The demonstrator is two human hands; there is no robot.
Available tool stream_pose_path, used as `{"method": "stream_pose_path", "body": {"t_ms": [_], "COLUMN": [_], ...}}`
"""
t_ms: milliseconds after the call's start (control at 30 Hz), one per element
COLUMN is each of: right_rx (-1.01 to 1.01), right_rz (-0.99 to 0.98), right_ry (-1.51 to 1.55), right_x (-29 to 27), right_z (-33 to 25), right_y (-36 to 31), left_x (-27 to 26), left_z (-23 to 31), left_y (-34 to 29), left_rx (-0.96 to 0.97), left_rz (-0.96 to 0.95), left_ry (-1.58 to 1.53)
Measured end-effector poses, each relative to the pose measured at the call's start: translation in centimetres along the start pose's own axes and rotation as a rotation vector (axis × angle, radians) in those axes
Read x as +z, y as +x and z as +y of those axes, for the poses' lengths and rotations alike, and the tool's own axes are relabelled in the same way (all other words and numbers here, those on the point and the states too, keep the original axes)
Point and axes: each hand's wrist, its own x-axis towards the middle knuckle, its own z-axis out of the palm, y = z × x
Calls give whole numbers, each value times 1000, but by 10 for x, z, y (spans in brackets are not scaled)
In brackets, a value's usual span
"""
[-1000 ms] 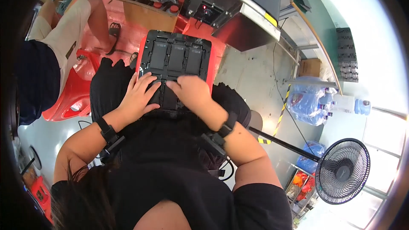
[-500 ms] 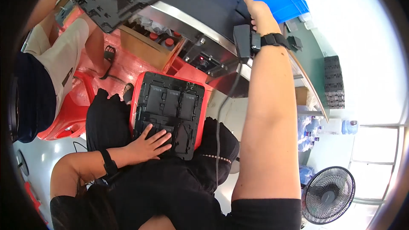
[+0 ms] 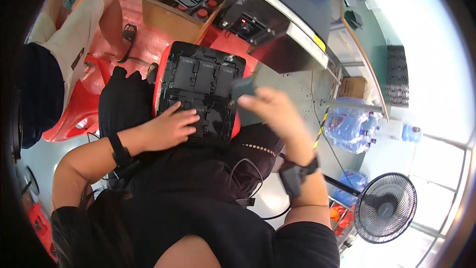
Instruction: Assembling and inspecting black plastic electronic housing components at a workstation.
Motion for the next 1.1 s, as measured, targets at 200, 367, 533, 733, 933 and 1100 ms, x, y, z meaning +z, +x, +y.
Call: {"method": "stream_pose_path", "body": {"t_ms": [200, 367, 533, 733, 933, 1100], "right_rx": [50, -129, -325, 24, -17, 141], "right_rz": [-47, 127, 92, -98, 1, 289], "right_ry": [101, -557, -567, 589, 634, -336], "right_x": [104, 119, 119, 91, 92, 112], "right_z": [112, 95, 133, 154, 151, 136], "right_y": [10, 15, -7, -53, -31, 19], "left_x": [-109, -170, -161, -60, 31, 61], "left_z": [-15, -32, -18, 36, 21, -31], "left_y": [81, 120, 127, 8, -42, -25], "left_rx": [-522, -360, -397, -583, -792, -940], "left_rz": [927, 1126, 1235, 988, 760, 857], "left_ry": [-899, -1582, -1466, -1286, 39, -602]}}
